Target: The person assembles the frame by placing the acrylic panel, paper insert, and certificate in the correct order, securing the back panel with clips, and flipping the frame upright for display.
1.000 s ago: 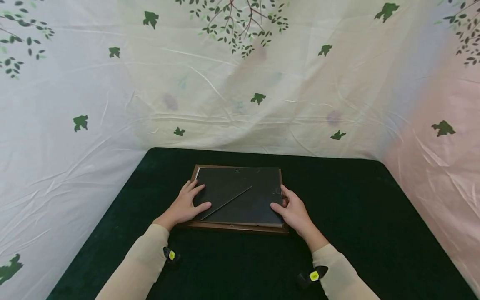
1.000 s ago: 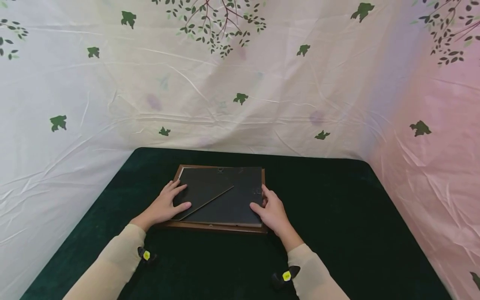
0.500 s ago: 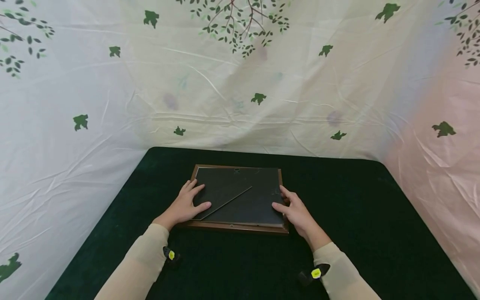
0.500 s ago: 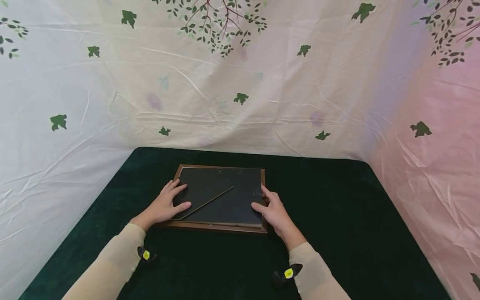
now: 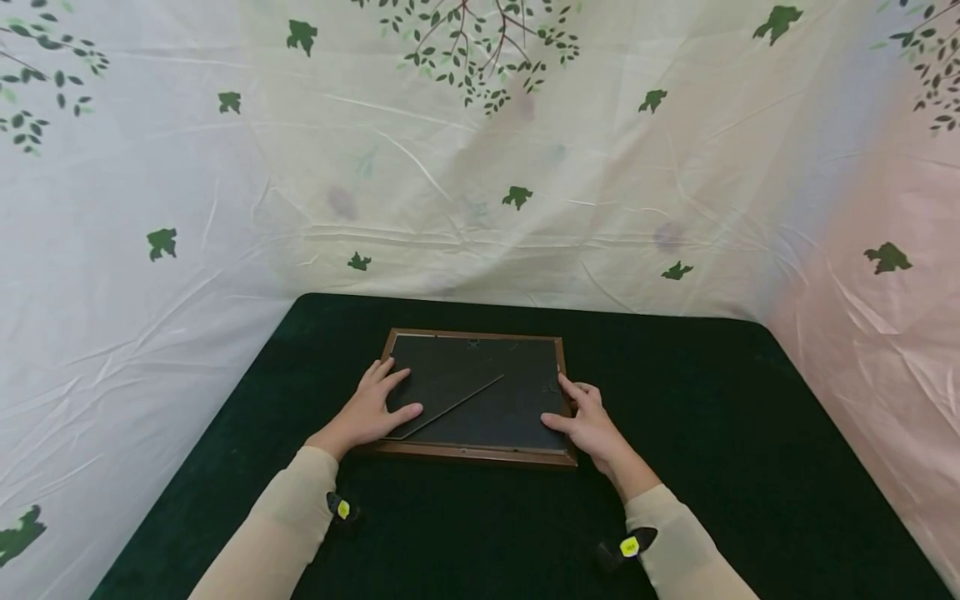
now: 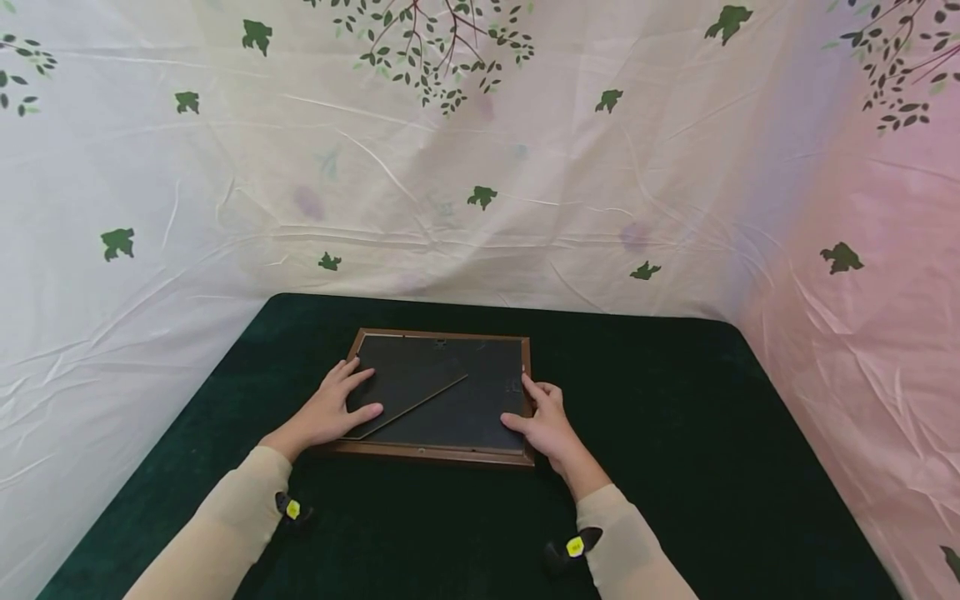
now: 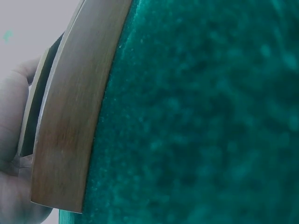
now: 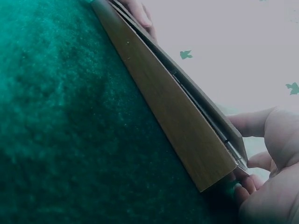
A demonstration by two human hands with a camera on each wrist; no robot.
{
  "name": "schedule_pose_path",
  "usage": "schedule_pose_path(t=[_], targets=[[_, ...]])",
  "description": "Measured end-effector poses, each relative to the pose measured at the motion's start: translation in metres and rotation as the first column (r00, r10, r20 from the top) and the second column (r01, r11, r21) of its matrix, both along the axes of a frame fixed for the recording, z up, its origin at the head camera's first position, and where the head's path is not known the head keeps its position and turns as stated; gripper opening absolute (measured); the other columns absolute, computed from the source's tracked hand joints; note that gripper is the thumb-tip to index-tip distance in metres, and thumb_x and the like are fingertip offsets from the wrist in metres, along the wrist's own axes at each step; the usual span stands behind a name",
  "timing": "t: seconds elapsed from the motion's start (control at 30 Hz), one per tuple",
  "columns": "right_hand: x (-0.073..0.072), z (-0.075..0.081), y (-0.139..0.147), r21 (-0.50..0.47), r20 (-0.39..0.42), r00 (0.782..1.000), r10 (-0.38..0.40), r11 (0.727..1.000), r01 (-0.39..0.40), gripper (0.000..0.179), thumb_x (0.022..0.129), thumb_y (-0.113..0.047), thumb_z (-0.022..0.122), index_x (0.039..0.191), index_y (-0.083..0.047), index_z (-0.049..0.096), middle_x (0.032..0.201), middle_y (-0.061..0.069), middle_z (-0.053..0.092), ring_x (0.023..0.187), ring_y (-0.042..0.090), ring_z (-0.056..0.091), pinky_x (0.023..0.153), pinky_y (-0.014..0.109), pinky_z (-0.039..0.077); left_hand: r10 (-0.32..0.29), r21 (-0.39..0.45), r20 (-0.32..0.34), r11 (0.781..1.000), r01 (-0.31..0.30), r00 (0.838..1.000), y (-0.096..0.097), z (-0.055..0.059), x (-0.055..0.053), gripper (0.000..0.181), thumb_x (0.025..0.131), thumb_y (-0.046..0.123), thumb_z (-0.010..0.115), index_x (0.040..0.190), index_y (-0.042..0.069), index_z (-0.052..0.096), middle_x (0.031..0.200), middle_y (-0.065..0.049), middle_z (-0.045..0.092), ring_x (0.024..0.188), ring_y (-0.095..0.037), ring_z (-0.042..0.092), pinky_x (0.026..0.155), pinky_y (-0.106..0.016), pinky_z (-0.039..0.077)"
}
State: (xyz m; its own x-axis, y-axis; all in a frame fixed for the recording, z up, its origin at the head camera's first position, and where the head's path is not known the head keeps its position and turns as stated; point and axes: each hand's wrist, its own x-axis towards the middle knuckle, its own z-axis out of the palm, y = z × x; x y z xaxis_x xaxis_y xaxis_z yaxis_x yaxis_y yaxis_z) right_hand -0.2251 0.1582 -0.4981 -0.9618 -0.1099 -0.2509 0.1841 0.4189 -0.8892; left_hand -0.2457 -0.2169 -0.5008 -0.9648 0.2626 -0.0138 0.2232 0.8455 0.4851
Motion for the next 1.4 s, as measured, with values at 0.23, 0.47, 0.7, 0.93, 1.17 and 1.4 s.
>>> schedule_pose_path(t=[0.23,0.47,0.7,0.93,1.17,1.4], targets=[[-0.001,0.0,-0.001,0.023,0.035,0.999,-0.024,0.999,0.023,0.082,0.088,-0.033,0.071,0.154,-0.026,0.022,0.147,0.014,0.013,0.126,0.036,0.026,0.1,0.053,0.031,-0.007,-0.017,0.014,1.0,0.008,1.0,0.001,0.002,-0.003,0.086,0.083,0.069,0.056,0.148,0.016,0.038,0.159,-0.016,0.013,0.145,-0.039,0.001,0.108,-0.066,0.017],[-0.003,0.0,-0.004,0.055,0.017,1.0,-0.02,0.998,0.019,0.086,0.088,-0.033,0.071,0.155,-0.028,0.018,0.146,0.012,0.017,0.12,0.033,0.03,0.089,0.044,0.038,-0.127,-0.061,0.0,0.99,0.127,0.992,0.003,0.011,0.002,0.096,0.073,0.074,0.063,0.148,0.021,0.039,0.159,-0.012,0.016,0.144,-0.041,0.003,0.104,-0.072,0.013],[-0.003,0.002,-0.003,0.075,0.006,1.0,0.002,0.997,-0.002,0.081,0.086,-0.033,0.074,0.152,-0.024,0.029,0.147,0.014,0.016,0.124,0.036,0.029,0.097,0.053,0.035,-0.214,-0.052,0.034,0.975,0.216,0.976,0.002,0.016,0.009,0.098,0.067,0.074,0.068,0.147,0.023,0.041,0.158,-0.01,0.02,0.145,-0.04,0.006,0.105,-0.071,0.015],[-0.001,0.002,-0.004,0.081,-0.005,1.0,0.019,0.997,-0.019,0.083,0.083,-0.034,0.076,0.151,-0.021,0.03,0.147,0.016,0.015,0.128,0.038,0.026,0.103,0.059,0.029,-0.212,-0.017,-0.014,0.977,0.212,0.977,0.002,0.017,0.011,0.083,0.073,0.06,0.074,0.142,0.022,0.048,0.149,-0.004,0.041,0.141,-0.034,0.026,0.107,-0.061,0.026],[-0.002,0.0,-0.004,0.083,-0.011,1.0,0.02,0.996,-0.019,0.08,0.084,-0.031,0.076,0.151,-0.021,0.032,0.147,0.016,0.015,0.127,0.037,0.027,0.103,0.057,0.029,-0.206,-0.029,-0.041,0.978,0.205,0.978,0.003,0.017,0.011,0.077,0.076,0.056,0.075,0.14,0.023,0.05,0.144,-0.003,0.047,0.135,-0.029,0.036,0.106,-0.059,0.03],[-0.001,-0.001,-0.004,0.127,-0.011,1.0,0.028,0.992,-0.027,0.081,0.084,-0.031,0.075,0.151,-0.021,0.031,0.148,0.017,0.013,0.131,0.04,0.026,0.106,0.06,0.027,-0.215,-0.101,-0.053,0.973,0.21,0.975,0.005,0.013,0.011,0.073,0.079,0.06,0.069,0.14,0.023,0.051,0.146,-0.002,0.044,0.136,-0.027,0.034,0.105,-0.059,0.03]])
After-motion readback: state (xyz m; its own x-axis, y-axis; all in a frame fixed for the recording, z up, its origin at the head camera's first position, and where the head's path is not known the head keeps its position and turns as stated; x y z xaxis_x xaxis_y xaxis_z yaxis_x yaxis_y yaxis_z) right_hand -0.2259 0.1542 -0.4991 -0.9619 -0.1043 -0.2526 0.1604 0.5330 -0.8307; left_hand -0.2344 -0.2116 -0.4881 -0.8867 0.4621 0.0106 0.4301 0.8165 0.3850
